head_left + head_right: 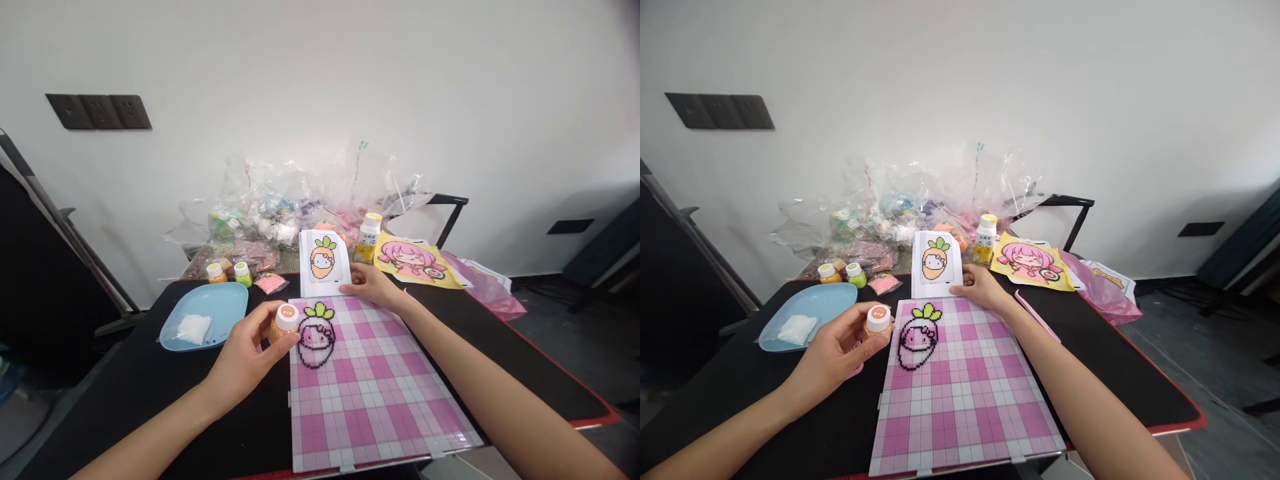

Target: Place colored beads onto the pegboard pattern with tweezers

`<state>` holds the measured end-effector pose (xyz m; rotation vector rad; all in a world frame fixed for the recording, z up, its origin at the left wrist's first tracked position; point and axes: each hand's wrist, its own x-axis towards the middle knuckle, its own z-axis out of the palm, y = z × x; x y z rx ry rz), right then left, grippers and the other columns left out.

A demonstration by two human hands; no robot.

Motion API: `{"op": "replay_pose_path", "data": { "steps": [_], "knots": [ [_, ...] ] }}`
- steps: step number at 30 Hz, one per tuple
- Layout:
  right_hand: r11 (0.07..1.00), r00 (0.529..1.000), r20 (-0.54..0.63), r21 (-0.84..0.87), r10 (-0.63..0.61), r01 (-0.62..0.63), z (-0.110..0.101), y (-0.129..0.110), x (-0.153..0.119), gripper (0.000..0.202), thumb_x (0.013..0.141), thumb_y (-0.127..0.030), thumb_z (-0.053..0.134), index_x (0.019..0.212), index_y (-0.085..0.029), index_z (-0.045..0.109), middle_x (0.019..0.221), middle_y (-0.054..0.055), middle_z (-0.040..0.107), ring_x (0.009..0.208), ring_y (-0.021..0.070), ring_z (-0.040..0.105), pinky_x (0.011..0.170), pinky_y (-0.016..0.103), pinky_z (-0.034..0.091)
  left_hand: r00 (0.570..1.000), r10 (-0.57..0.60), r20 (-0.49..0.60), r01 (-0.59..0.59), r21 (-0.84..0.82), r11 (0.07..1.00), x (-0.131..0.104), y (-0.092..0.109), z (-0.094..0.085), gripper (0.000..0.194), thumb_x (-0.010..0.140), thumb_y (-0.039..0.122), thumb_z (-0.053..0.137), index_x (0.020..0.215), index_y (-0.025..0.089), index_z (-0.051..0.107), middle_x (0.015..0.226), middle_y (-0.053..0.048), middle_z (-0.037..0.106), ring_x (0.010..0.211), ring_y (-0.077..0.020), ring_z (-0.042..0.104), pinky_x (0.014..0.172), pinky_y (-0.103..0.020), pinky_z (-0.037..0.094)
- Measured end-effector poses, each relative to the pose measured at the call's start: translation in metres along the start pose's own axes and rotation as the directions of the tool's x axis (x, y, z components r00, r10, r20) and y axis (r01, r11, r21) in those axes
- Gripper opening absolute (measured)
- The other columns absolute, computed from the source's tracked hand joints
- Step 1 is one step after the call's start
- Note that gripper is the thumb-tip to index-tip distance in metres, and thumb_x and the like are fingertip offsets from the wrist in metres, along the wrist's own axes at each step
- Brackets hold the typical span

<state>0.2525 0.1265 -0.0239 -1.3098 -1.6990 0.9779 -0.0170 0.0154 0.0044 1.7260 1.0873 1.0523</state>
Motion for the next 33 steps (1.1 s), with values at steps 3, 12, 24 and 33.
{"op": "replay_pose_path", "data": {
  "steps": [3,12,24,33],
  "knots": [
    [1.000,0.999,-0.040,-0.011,0.016,-0.017,-0.002,0.001,0.001,0.031,0.081,-0.026,0.071,0.109,-0.017,0.064,0.094,0.009,0.076,0.084,0.0231,0.071,0.071,0.035,0.058,1.000,-0.005,-0.003,0.005,0.013,1.000,0.000,0.001,0.000,0.028,0.083,0.037,0.068,0.105,0.022,0.060,0.103,-0.003,0.070,0.099,-0.0221,0.066,0.088,-0.034,0.053],
    [1.000,0.997,-0.080,0.003,-0.015,0.015,0.002,0.008,0.004,0.012,0.078,-0.020,0.071,0.087,-0.017,0.064,0.081,0.003,0.073,0.070,0.0158,0.066,0.063,0.028,0.056,1.000,-0.004,-0.024,0.005,0.021,1.000,0.001,0.002,0.002,0.029,0.082,0.037,0.069,0.105,0.022,0.061,0.101,-0.004,0.072,0.097,-0.0237,0.068,0.085,-0.035,0.054],
    [0.995,0.996,-0.005,0.041,-0.087,0.087,0.008,0.002,0.003,0.011,0.081,-0.012,0.063,0.091,-0.017,0.062,0.097,0.005,0.073,0.082,0.0175,0.069,0.072,0.031,0.056,1.000,-0.008,-0.005,0.008,0.019,1.000,0.001,0.000,0.000,0.029,0.083,0.038,0.069,0.107,0.023,0.060,0.103,-0.003,0.069,0.099,-0.0223,0.066,0.087,-0.034,0.052],
    [0.998,0.997,-0.043,0.022,-0.061,0.062,0.013,0.004,0.003,0.031,0.074,-0.008,0.070,0.103,-0.017,0.062,0.102,0.008,0.073,0.086,0.0203,0.070,0.081,0.038,0.058,1.000,-0.023,0.001,0.023,0.005,1.000,0.001,0.001,0.001,0.031,0.083,0.040,0.069,0.107,0.024,0.059,0.103,-0.003,0.069,0.099,-0.0219,0.065,0.086,-0.032,0.051]
  ]
}}
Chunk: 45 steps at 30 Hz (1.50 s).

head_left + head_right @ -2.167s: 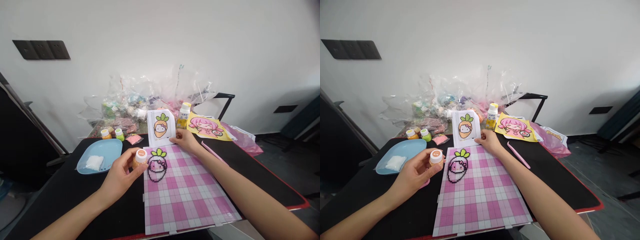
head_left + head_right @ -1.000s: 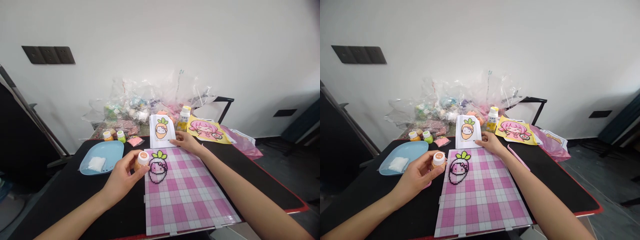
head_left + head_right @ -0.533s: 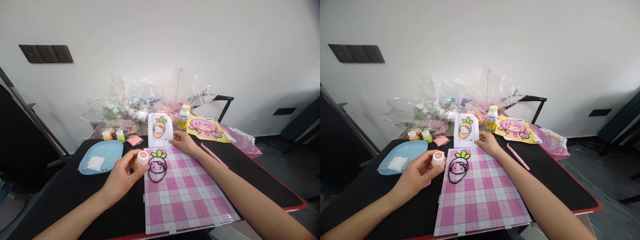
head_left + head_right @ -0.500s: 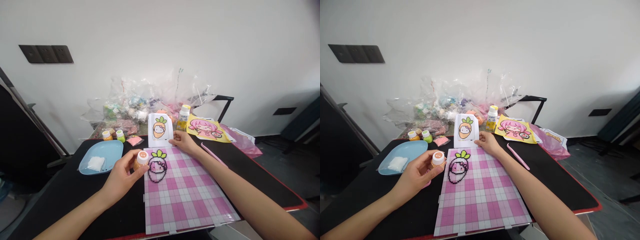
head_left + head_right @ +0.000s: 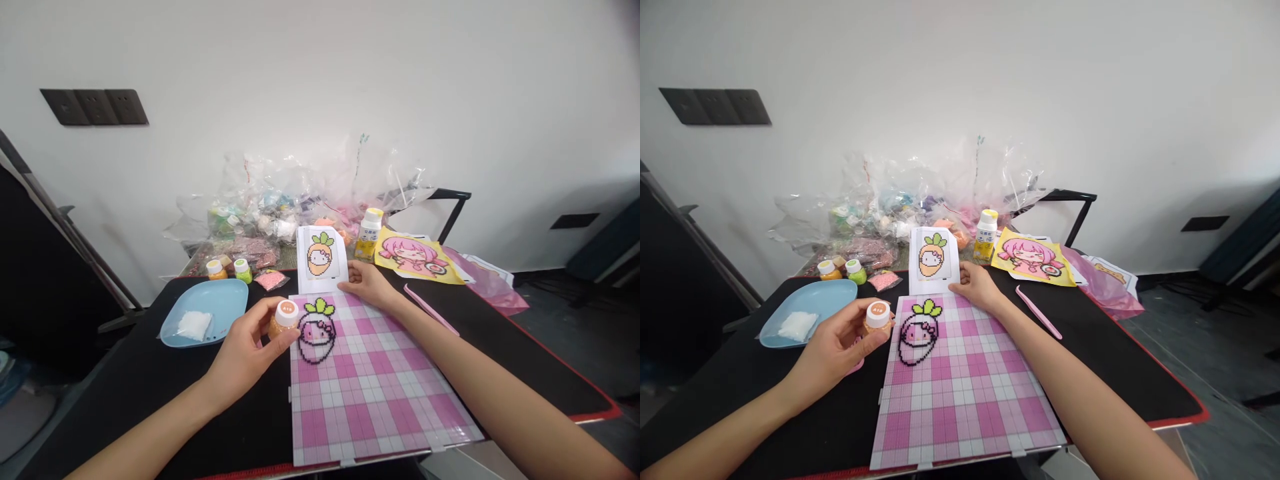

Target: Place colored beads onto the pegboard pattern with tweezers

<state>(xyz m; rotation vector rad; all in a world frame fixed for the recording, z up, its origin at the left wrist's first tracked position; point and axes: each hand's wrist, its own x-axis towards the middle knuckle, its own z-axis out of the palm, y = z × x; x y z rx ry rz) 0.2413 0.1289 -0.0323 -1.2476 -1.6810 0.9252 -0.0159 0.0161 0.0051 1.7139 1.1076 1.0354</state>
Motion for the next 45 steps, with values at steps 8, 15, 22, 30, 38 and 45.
{"op": "replay_pose_path", "data": {
  "steps": [8,15,22,30,38,45],
  "knots": [
    [1.000,1.000,0.006,-0.004,0.014,-0.014,-0.006,-0.003,-0.005,0.044,0.071,-0.017,0.077,0.113,-0.015,0.063,0.094,0.008,0.075,0.081,0.0195,0.070,0.070,0.031,0.059,1.000,0.009,0.009,-0.009,-0.007,1.000,-0.002,-0.002,-0.001,0.028,0.086,0.038,0.067,0.109,0.024,0.058,0.103,-0.002,0.066,0.099,-0.0211,0.064,0.086,-0.032,0.049],
    [1.000,0.984,-0.178,-0.022,0.000,-0.004,-0.012,0.006,0.002,0.037,0.083,-0.033,0.067,0.114,-0.014,0.062,0.095,0.009,0.073,0.081,0.0206,0.070,0.068,0.032,0.059,0.998,0.011,0.061,-0.012,0.004,1.000,-0.002,0.002,0.000,0.027,0.093,0.042,0.054,0.111,0.022,0.054,0.101,-0.003,0.063,0.093,-0.0197,0.058,0.079,-0.030,0.046],
    [0.994,0.910,-0.403,-0.088,-0.098,0.068,-0.017,0.007,0.006,0.029,0.087,-0.043,0.056,0.093,-0.016,0.062,0.082,0.008,0.069,0.070,0.0184,0.065,0.057,0.030,0.054,0.998,-0.008,0.069,0.003,0.074,0.997,-0.007,0.005,0.000,0.028,0.093,0.048,0.050,0.102,0.022,0.051,0.080,0.002,0.052,0.066,-0.0142,0.042,0.063,-0.028,0.038],
    [0.967,0.882,-0.398,-0.128,-0.254,0.220,-0.006,-0.016,-0.007,0.030,0.084,-0.049,0.056,0.079,-0.019,0.058,0.064,0.002,0.061,0.054,0.0140,0.055,0.050,0.027,0.045,0.998,-0.002,0.056,0.005,-0.052,0.999,-0.007,0.007,0.002,0.036,0.095,0.055,0.040,0.099,0.021,0.050,0.083,0.000,0.051,0.073,-0.0161,0.045,0.068,-0.030,0.037],
    [0.894,0.903,-0.016,-0.151,-0.429,0.422,0.026,-0.062,-0.043,0.035,0.092,-0.039,0.048,0.066,-0.019,0.057,0.053,-0.002,0.057,0.047,0.0088,0.050,0.049,0.023,0.039,0.999,-0.029,0.018,0.028,0.018,0.999,-0.009,0.000,0.005,0.040,0.086,0.052,0.060,0.109,0.024,0.043,0.084,0.003,0.050,0.072,-0.0154,0.044,0.065,-0.029,0.034],
    [0.645,0.778,0.260,-0.443,-0.572,0.622,0.052,-0.093,-0.075,0.031,0.097,-0.041,0.049,0.084,-0.015,0.059,0.062,0.000,0.062,0.050,0.0103,0.051,0.047,0.022,0.029,0.990,-0.028,0.136,0.020,0.061,0.998,-0.009,-0.006,0.005,0.045,0.089,0.045,0.059,0.122,0.027,0.035,0.096,0.000,0.057,0.083,-0.0180,0.055,0.066,-0.030,0.038]
  ]
}}
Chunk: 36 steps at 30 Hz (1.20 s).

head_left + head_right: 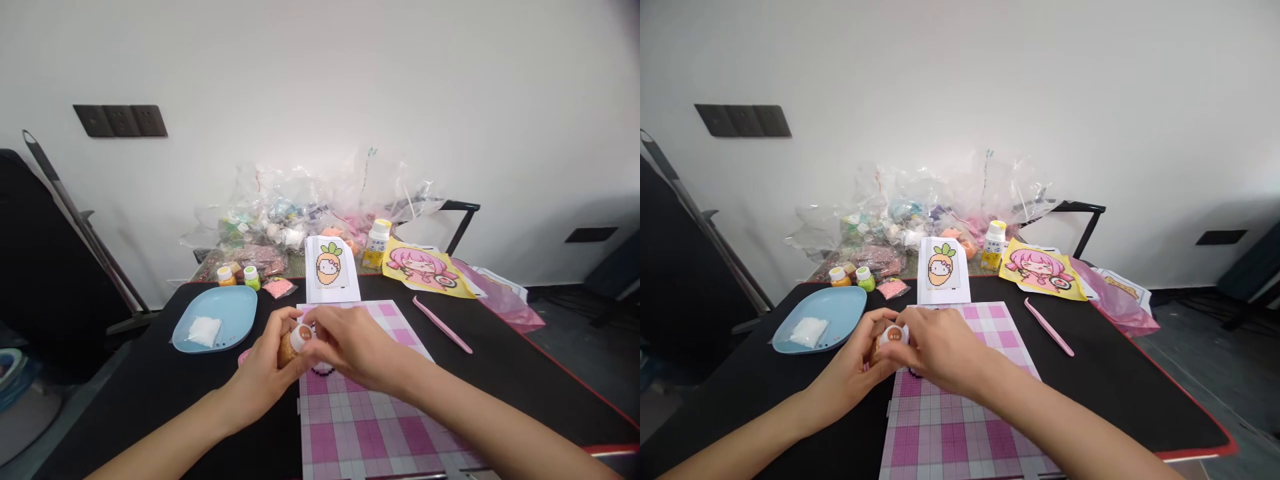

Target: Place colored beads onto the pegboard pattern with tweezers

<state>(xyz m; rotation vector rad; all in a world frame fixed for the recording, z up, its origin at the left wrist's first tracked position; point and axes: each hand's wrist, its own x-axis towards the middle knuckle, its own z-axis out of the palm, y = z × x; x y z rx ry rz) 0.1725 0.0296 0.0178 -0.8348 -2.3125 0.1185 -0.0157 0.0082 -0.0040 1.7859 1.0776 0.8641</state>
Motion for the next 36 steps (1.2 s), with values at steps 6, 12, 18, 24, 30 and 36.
{"op": "replay_pose_path", "data": {
  "steps": [6,12,18,24,30,36],
  "knots": [
    [0.946,0.987,0.004,-0.283,-0.161,0.156,0.004,-0.016,-0.007,0.007,0.093,-0.021,0.052,0.087,-0.018,0.055,0.075,0.003,0.064,0.055,0.0146,0.055,0.045,0.025,0.024,0.997,0.012,0.073,-0.013,0.022,1.000,-0.003,0.003,0.000,0.044,0.091,0.037,0.057,0.126,0.028,0.030,0.105,-0.002,0.060,0.093,-0.0200,0.060,0.068,-0.031,0.042],
    [0.981,0.986,0.141,-0.156,-0.090,0.112,-0.009,-0.033,-0.007,0.012,0.090,-0.014,0.051,0.100,-0.016,0.057,0.097,0.009,0.064,0.081,0.0200,0.063,0.058,0.028,0.047,0.994,0.041,0.101,-0.036,-0.057,0.998,-0.002,0.009,0.000,0.044,0.088,0.026,0.060,0.123,0.027,0.034,0.115,-0.004,0.063,0.095,-0.0195,0.063,0.074,-0.032,0.048],
    [0.980,0.983,0.099,-0.109,-0.158,0.168,-0.006,-0.034,-0.009,0.016,0.089,-0.007,0.049,0.096,-0.019,0.057,0.099,0.007,0.063,0.082,0.0180,0.059,0.064,0.029,0.049,0.990,0.060,0.126,-0.047,-0.107,0.993,-0.002,0.006,0.000,0.048,0.086,0.019,0.062,0.124,0.029,0.037,0.116,-0.003,0.062,0.094,-0.0185,0.064,0.071,-0.029,0.051],
    [0.976,0.974,0.076,-0.017,-0.214,0.216,-0.012,-0.037,-0.018,0.031,0.084,0.002,0.044,0.103,-0.018,0.058,0.105,0.007,0.063,0.091,0.0193,0.057,0.075,0.033,0.051,0.984,0.080,0.157,-0.076,-0.032,0.997,-0.004,0.005,0.000,0.045,0.091,0.031,0.061,0.127,0.031,0.035,0.107,-0.002,0.062,0.088,-0.0171,0.062,0.071,-0.029,0.051],
    [0.987,0.976,-0.148,-0.044,-0.158,0.153,-0.030,-0.039,-0.026,0.035,0.093,-0.011,0.046,0.122,-0.029,0.055,0.111,0.007,0.064,0.096,0.0192,0.065,0.078,0.032,0.057,0.989,0.101,0.104,-0.097,-0.043,0.994,-0.002,0.001,-0.003,0.032,0.092,0.039,0.057,0.118,0.024,0.046,0.099,-0.003,0.062,0.084,-0.0181,0.057,0.071,-0.030,0.046],
    [0.996,0.923,-0.377,-0.023,0.073,-0.088,-0.041,-0.011,-0.060,0.008,0.089,-0.032,0.063,0.095,-0.027,0.064,0.086,0.005,0.064,0.073,0.0188,0.066,0.058,0.029,0.056,0.989,0.072,0.126,-0.079,0.047,0.996,-0.002,0.008,-0.006,0.027,0.091,0.046,0.054,0.101,0.021,0.056,0.085,0.000,0.053,0.072,-0.0153,0.046,0.064,-0.027,0.038]
  ]
}}
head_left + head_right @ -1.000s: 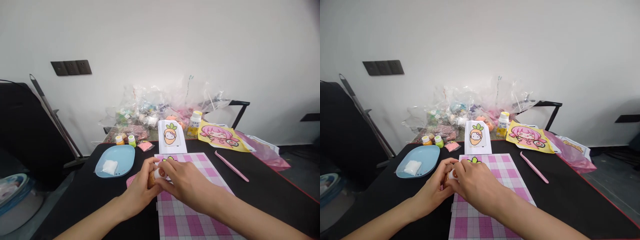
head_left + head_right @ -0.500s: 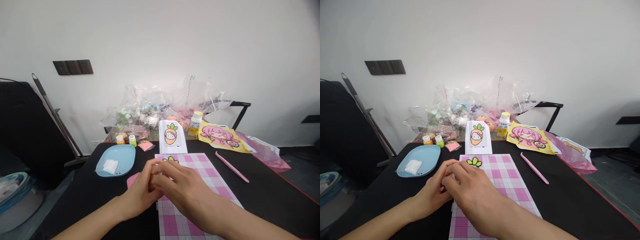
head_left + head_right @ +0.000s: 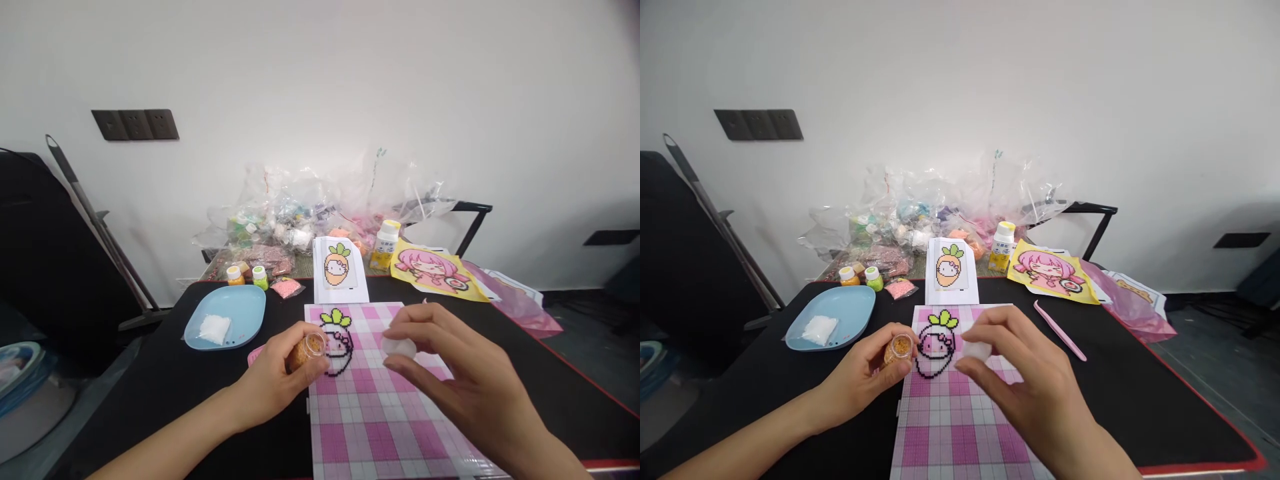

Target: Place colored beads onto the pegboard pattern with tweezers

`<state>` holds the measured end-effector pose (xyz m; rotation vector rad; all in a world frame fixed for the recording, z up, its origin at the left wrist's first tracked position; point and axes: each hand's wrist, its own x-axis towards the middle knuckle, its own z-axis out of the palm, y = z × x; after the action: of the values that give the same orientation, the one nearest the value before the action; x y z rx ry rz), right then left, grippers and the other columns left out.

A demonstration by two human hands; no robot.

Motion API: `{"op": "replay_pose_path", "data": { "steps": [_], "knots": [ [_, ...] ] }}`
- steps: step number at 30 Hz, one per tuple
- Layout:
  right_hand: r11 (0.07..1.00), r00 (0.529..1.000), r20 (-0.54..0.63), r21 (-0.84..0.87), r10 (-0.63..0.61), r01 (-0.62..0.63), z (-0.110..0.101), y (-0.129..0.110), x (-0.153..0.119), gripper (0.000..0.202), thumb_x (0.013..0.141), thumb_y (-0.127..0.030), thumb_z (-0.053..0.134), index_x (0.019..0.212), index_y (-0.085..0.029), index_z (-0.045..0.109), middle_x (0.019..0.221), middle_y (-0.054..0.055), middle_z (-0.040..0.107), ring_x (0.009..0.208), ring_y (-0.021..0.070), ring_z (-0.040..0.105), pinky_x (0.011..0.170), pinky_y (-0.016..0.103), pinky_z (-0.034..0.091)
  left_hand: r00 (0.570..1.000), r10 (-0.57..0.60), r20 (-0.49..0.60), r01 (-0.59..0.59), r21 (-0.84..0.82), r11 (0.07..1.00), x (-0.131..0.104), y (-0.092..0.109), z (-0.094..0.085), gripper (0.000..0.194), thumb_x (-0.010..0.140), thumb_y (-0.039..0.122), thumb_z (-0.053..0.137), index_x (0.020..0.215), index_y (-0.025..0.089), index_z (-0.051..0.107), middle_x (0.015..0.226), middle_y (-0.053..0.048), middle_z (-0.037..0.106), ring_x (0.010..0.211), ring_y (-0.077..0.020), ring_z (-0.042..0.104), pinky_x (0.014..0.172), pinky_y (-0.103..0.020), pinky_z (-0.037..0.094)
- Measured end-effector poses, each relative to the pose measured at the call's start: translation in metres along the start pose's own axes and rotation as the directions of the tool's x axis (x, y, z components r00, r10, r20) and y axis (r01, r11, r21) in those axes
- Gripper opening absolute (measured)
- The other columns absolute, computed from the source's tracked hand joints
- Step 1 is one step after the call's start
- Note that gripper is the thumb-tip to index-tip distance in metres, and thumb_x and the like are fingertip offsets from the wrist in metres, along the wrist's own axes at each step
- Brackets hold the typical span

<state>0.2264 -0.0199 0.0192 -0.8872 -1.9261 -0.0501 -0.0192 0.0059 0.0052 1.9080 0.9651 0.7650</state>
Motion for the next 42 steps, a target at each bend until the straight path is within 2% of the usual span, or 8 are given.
{"op": "replay_pose_path", "data": {
  "steps": [5,10,14,16,20,26,34,42],
  "knots": [
    [0.970,0.971,-0.010,-0.028,0.240,-0.240,0.007,0.021,-0.047,0.011,0.086,-0.036,0.066,0.086,-0.025,0.063,0.092,0.007,0.065,0.081,0.0209,0.066,0.061,0.030,0.057,0.998,0.065,-0.001,-0.065,0.015,0.998,0.002,0.005,0.000,0.023,0.090,0.042,0.056,0.100,0.021,0.059,0.096,-0.004,0.057,0.082,-0.0190,0.052,0.069,-0.029,0.042],
    [0.953,0.952,0.070,0.029,0.298,-0.300,0.030,0.007,-0.074,0.015,0.089,-0.035,0.061,0.079,-0.024,0.061,0.095,0.006,0.065,0.085,0.0195,0.068,0.069,0.029,0.059,0.992,0.112,-0.049,-0.112,0.001,0.994,0.002,0.004,0.003,0.019,0.088,0.037,0.060,0.097,0.021,0.063,0.098,-0.005,0.058,0.086,-0.0204,0.054,0.073,-0.031,0.044],
    [0.955,0.955,0.093,0.073,0.280,-0.287,0.044,-0.011,-0.075,0.016,0.090,-0.036,0.060,0.080,-0.024,0.061,0.094,0.007,0.067,0.084,0.0200,0.069,0.069,0.029,0.060,0.998,0.010,-0.057,-0.011,-0.017,1.000,-0.002,0.002,0.005,0.031,0.087,0.045,0.060,0.109,0.023,0.057,0.092,-0.002,0.057,0.076,-0.0180,0.051,0.066,-0.028,0.041],
    [0.956,0.959,0.082,0.087,0.273,-0.279,0.049,-0.017,-0.074,0.014,0.091,-0.034,0.059,0.081,-0.024,0.061,0.093,0.007,0.068,0.083,0.0202,0.070,0.069,0.029,0.060,1.000,0.002,-0.027,-0.003,-0.031,1.000,-0.004,0.000,0.005,0.036,0.088,0.049,0.058,0.113,0.024,0.052,0.089,-0.001,0.056,0.071,-0.0165,0.048,0.064,-0.028,0.040],
    [0.959,0.968,0.031,0.136,0.247,-0.249,0.057,-0.021,-0.073,0.011,0.092,-0.032,0.057,0.086,-0.024,0.059,0.091,0.007,0.070,0.082,0.0198,0.071,0.066,0.027,0.061,0.997,0.055,0.055,-0.056,0.011,0.998,-0.005,0.000,0.003,0.031,0.093,0.047,0.051,0.114,0.024,0.051,0.093,-0.003,0.058,0.072,-0.0162,0.050,0.064,-0.028,0.042],
    [0.938,0.943,0.059,0.100,0.329,-0.333,0.062,-0.025,-0.075,0.016,0.091,-0.038,0.058,0.101,-0.026,0.057,0.084,0.001,0.070,0.066,0.0151,0.069,0.058,0.023,0.059,0.968,0.183,0.173,-0.204,0.115,0.972,-0.002,0.005,0.002,0.023,0.088,0.035,0.062,0.108,0.023,0.061,0.107,-0.007,0.061,0.101,-0.0237,0.059,0.090,-0.038,0.047],
    [0.922,0.934,-0.003,0.161,0.356,-0.351,0.070,-0.028,-0.080,0.036,0.091,-0.042,0.058,0.121,-0.026,0.047,0.091,0.003,0.071,0.071,0.0151,0.070,0.064,0.025,0.061,0.945,0.243,0.218,-0.287,0.204,0.936,-0.003,0.002,0.005,0.023,0.086,0.027,0.064,0.108,0.021,0.066,0.107,-0.010,0.059,0.098,-0.0233,0.060,0.086,-0.036,0.051],
    [0.932,0.939,-0.011,0.130,0.344,-0.339,0.072,-0.034,-0.075,0.037,0.094,-0.040,0.052,0.126,-0.023,0.045,0.095,0.006,0.067,0.078,0.0175,0.070,0.066,0.028,0.063,0.909,0.318,0.270,-0.394,0.305,0.867,-0.001,0.006,0.006,0.019,0.090,0.030,0.060,0.105,0.020,0.066,0.101,-0.010,0.066,0.093,-0.0230,0.056,0.087,-0.038,0.047]
  ]
}}
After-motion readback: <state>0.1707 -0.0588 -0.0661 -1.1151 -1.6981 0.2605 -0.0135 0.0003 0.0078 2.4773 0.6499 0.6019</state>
